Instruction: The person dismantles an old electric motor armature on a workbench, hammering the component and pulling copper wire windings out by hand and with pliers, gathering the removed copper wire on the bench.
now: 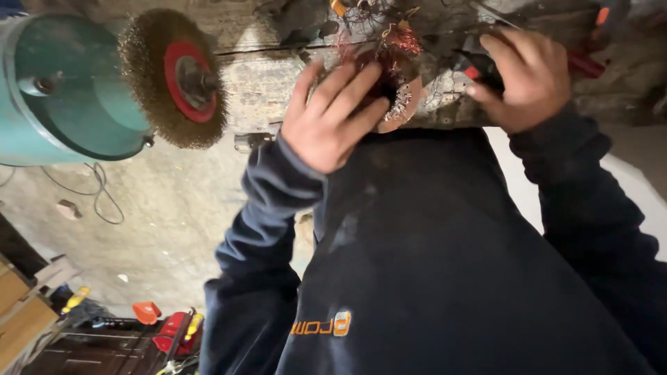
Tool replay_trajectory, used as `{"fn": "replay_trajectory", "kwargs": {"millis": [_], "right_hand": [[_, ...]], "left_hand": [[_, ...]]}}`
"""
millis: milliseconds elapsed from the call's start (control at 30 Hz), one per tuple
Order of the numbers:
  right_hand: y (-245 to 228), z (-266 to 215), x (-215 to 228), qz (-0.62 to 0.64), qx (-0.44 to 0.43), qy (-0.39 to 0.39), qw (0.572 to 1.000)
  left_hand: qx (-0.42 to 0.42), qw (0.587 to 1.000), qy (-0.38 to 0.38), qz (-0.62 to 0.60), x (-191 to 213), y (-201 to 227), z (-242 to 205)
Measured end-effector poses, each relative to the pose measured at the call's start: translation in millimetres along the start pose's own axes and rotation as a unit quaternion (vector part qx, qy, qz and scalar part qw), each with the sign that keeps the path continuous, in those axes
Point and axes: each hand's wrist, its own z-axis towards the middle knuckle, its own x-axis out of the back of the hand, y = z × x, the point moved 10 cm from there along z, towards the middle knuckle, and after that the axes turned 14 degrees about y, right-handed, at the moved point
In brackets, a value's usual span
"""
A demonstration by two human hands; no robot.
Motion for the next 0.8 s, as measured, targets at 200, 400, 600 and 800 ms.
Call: {"fn": "replay_trajectory", "kwargs": {"millis": [200, 400, 600, 800], "right_hand": [[-10.0, -4.6, 10.0, -0.090, -0.003, 0.035, 0.995], [64.5, -47.0, -16.8, 0.098, -0.127, 0.004, 0.987], [9.7, -47.6, 0.2, 0.491, -0.266, -0.174, 0.811], [-33.0, -27.2, 0.3, -0.115, -0.065, -0.392, 0.910]], "left_hand": [[-0.132, 0.990, -0.044, 0.035, -20.4, -10.3, 14.7], [-0.213, 0.976, -0.035, 0.035, -19.7, -8.0, 21.0], [-0.252, 0.965, -0.010, 0.066, -16.7, 2.6, 19.4], [-0.211, 0.977, 0.034, 0.016, -18.8, -1.0, 9.3]]}}
